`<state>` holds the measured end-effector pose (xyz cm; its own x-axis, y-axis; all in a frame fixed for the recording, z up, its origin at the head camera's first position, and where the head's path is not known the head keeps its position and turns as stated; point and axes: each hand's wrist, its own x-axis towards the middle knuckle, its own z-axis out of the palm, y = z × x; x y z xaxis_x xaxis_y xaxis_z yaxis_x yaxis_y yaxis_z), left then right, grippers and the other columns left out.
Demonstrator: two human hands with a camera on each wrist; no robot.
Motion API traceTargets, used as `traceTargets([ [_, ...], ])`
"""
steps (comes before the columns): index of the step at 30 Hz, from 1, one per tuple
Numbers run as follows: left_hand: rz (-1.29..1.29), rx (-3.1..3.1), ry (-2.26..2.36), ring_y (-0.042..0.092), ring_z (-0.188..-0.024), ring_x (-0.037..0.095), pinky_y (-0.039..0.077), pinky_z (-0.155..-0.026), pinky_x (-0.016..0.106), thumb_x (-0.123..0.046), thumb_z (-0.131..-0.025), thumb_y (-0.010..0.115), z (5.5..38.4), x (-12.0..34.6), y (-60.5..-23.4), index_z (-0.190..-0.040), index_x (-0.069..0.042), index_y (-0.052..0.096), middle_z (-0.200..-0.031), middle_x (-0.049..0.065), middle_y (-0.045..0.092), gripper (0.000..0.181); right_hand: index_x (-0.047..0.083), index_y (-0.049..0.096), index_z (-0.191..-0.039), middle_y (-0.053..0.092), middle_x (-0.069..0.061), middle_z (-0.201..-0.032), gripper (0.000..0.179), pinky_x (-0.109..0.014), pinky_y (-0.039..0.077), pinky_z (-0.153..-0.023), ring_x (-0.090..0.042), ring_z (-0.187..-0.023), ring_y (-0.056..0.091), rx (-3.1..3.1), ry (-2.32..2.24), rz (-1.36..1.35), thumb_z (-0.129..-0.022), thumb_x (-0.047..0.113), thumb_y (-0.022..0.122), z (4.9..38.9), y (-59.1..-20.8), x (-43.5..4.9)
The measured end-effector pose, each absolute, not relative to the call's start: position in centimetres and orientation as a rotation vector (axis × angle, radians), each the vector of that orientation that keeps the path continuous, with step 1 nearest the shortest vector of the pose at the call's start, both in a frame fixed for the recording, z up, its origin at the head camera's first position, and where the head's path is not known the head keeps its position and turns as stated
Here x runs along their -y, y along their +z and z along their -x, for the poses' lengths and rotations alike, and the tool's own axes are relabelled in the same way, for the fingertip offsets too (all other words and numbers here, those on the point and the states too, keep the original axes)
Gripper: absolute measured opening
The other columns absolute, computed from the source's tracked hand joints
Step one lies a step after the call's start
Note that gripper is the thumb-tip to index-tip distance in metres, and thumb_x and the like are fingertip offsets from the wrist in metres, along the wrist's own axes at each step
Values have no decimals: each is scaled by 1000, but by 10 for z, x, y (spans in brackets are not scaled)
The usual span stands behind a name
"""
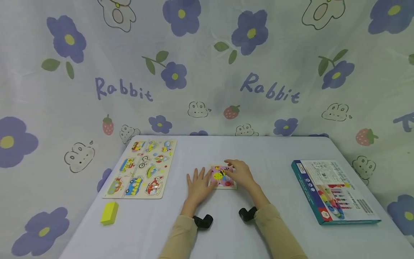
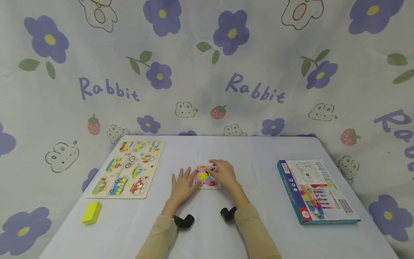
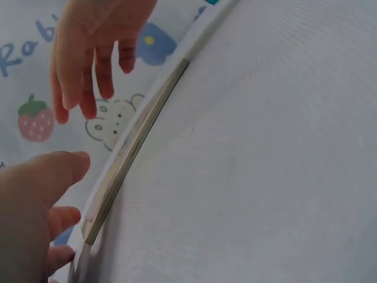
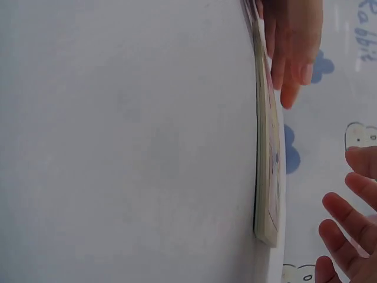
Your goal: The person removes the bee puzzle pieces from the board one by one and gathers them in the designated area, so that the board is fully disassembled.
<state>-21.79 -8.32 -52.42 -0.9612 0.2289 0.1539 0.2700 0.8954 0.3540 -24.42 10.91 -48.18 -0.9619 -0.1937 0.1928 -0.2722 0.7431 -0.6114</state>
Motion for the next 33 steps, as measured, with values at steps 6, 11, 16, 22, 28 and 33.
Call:
traceTargets([
  [6, 405, 2943, -499, 21, -136, 41, 7, -104, 66, -56, -86, 48, 215, 85, -527, -138, -18, 45, -146, 14, 35, 64, 13, 65, -115, 66, -6, -97, 34, -41, 46, -79, -20, -87, 57, 2903, 935, -466, -82, 22, 69, 257, -483, -95],
  [11, 404, 2944, -478, 21, -136, 40, 7, -104, 65, -57, -86, 47, 215, 86, -528, -139, -19, 43, -146, 13, 34, 65, 11, 64, -114, 63, -3, -91, 34, -37, 47, -75, -17, -83, 56, 2997, 967, -510, -82, 22, 69, 265, -483, -87],
  [16, 400, 2955, -493, 19, -137, 39, 5, -105, 64, -54, -87, 46, 217, 85, -529, -139, -20, 43, -147, 12, 33, 63, 11, 63, -114, 59, -1, -86, 39, -32, 45, -70, -15, -77, 52, 3059, 958, -503, -79, 26, 72, 273, -486, -82],
  [22, 394, 2950, -561, 18, -138, 39, 2, -105, 64, -45, -84, 49, 218, 86, -530, -137, -20, 46, -146, 11, 35, 59, 11, 63, -113, 55, 0, -85, 41, -29, 42, -67, -14, -75, 48, 3104, 945, -477, -78, 30, 74, 279, -491, -81],
  [28, 391, 2961, -550, 17, -138, 38, 1, -105, 63, -46, -84, 49, 218, 88, -531, -137, -20, 46, -147, 11, 34, 60, 10, 63, -112, 55, -2, -89, 41, -31, 43, -70, -16, -79, 49, 3126, 981, -463, -77, 30, 74, 281, -491, -80],
  [33, 405, 2945, -567, 18, -137, 39, 3, -105, 64, -46, -84, 49, 217, 87, -531, -136, -21, 48, -146, 12, 36, 58, 12, 61, -112, 56, -4, -96, 43, -37, 45, -79, -19, -87, 51, 3162, 984, -408, -77, 33, 74, 280, -489, -79],
])
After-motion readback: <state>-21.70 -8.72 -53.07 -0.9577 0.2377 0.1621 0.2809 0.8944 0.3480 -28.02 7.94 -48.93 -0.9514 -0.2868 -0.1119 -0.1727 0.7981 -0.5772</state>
